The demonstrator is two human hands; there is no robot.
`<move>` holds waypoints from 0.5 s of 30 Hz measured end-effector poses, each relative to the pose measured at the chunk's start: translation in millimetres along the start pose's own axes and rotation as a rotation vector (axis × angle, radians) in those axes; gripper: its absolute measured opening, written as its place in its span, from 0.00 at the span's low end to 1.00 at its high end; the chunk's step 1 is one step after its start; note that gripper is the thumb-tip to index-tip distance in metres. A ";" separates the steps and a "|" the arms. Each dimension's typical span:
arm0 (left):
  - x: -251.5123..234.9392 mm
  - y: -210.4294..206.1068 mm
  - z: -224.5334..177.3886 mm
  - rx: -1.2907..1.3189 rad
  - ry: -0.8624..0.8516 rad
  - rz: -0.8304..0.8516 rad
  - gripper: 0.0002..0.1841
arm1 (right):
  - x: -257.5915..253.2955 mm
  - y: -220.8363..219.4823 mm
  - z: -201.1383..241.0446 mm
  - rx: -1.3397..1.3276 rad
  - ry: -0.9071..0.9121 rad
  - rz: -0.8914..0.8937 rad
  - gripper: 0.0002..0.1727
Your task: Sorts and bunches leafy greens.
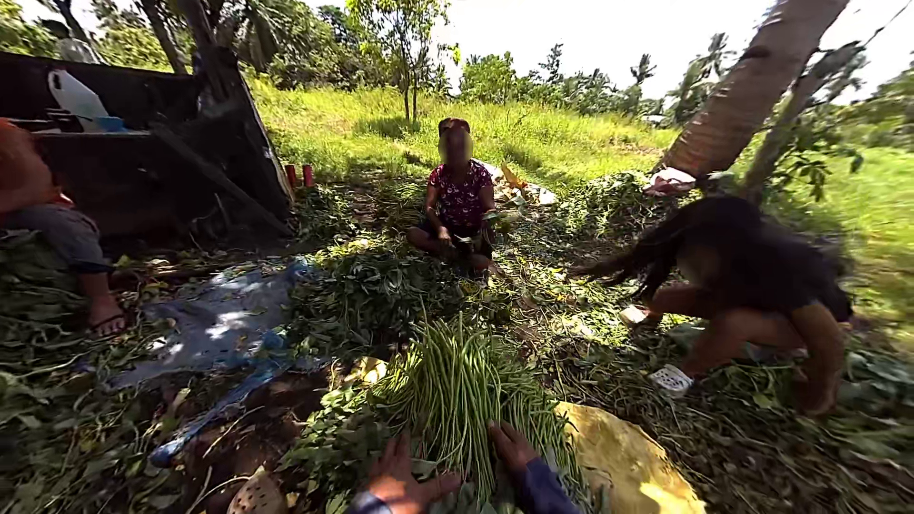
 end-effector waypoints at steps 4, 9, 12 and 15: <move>-6.2 46.9 5.9 0.078 -0.109 -0.075 0.56 | -2.8 25.8 12.0 -0.094 -0.055 -0.018 0.33; -13.9 79.3 -43.6 0.526 -0.205 -0.209 0.22 | 5.8 26.7 35.5 -0.048 -0.182 0.030 0.34; -27.4 57.8 -58.5 0.526 -0.111 -0.102 0.21 | 7.7 19.8 51.9 -0.004 -0.114 0.056 0.33; -23.4 33.0 -47.5 0.264 -0.038 -0.045 0.23 | -1.9 8.0 35.5 -0.029 -0.098 -0.024 0.35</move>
Point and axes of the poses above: each hand's wrist, its own x-axis away from the middle knuckle, its own y-axis out of the back of the hand, z = x × y, the point moved 9 cm from there along -x, towards the middle knuckle, and after that the axes turned 1 degree about x, right-handed, at the moved point
